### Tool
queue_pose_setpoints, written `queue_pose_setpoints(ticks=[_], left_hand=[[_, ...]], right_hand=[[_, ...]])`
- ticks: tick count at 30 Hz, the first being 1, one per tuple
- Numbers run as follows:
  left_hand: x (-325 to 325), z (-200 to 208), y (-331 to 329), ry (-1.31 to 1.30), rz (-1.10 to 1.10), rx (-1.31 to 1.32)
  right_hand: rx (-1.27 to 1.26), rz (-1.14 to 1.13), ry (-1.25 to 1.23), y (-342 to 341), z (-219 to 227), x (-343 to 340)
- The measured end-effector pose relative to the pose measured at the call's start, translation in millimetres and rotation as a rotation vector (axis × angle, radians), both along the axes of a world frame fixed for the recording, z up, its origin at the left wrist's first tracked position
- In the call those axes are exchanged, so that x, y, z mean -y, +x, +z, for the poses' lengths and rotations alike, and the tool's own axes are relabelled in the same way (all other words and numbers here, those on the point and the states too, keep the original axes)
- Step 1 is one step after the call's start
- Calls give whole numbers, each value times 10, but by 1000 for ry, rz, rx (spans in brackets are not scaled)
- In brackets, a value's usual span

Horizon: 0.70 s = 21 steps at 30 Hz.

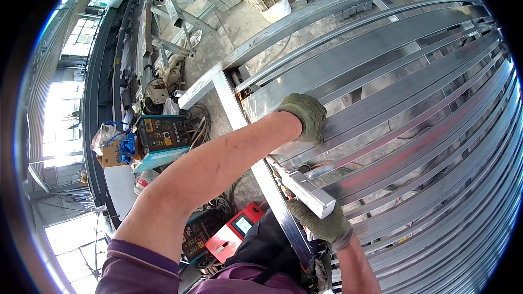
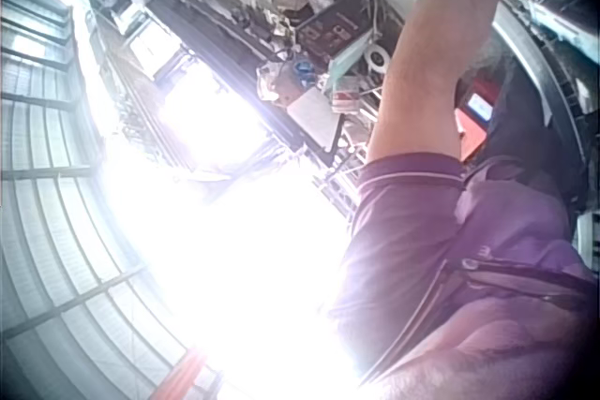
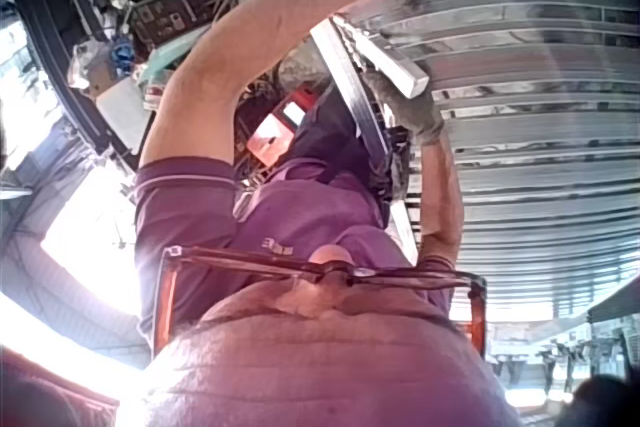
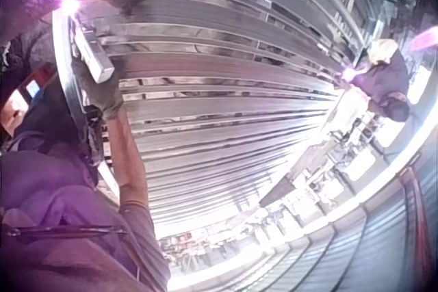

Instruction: The person welds a metal frame using a handheld welding torch, moving along the joints to create welds. The person repositions the frame and continues welding different sections.

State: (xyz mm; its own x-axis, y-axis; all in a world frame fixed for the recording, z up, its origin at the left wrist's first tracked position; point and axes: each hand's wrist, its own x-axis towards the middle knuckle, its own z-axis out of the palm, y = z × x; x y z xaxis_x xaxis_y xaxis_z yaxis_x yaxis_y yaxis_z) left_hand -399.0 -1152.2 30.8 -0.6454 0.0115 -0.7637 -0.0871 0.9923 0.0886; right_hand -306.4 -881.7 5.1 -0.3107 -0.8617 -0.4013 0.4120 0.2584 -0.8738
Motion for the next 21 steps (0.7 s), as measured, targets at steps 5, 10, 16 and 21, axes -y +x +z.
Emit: queue_pose_setpoints(ticks=[5, 10, 16, 21], left_hand=[[-10, 40, -17, -6, 13, 18], [-10, 52, -5, 0, 12, 6], [-12, 67, -4, 5, 20, 7], [0, 7, 5, -3, 3, 4]], right_hand=[[-48, 20, -24, -8, -23, -35], [96, 21, 42, -29, 64, -39], [108, 26, 36, -22, 47, -76], [82, 24, 35, 1, 46, -84]])
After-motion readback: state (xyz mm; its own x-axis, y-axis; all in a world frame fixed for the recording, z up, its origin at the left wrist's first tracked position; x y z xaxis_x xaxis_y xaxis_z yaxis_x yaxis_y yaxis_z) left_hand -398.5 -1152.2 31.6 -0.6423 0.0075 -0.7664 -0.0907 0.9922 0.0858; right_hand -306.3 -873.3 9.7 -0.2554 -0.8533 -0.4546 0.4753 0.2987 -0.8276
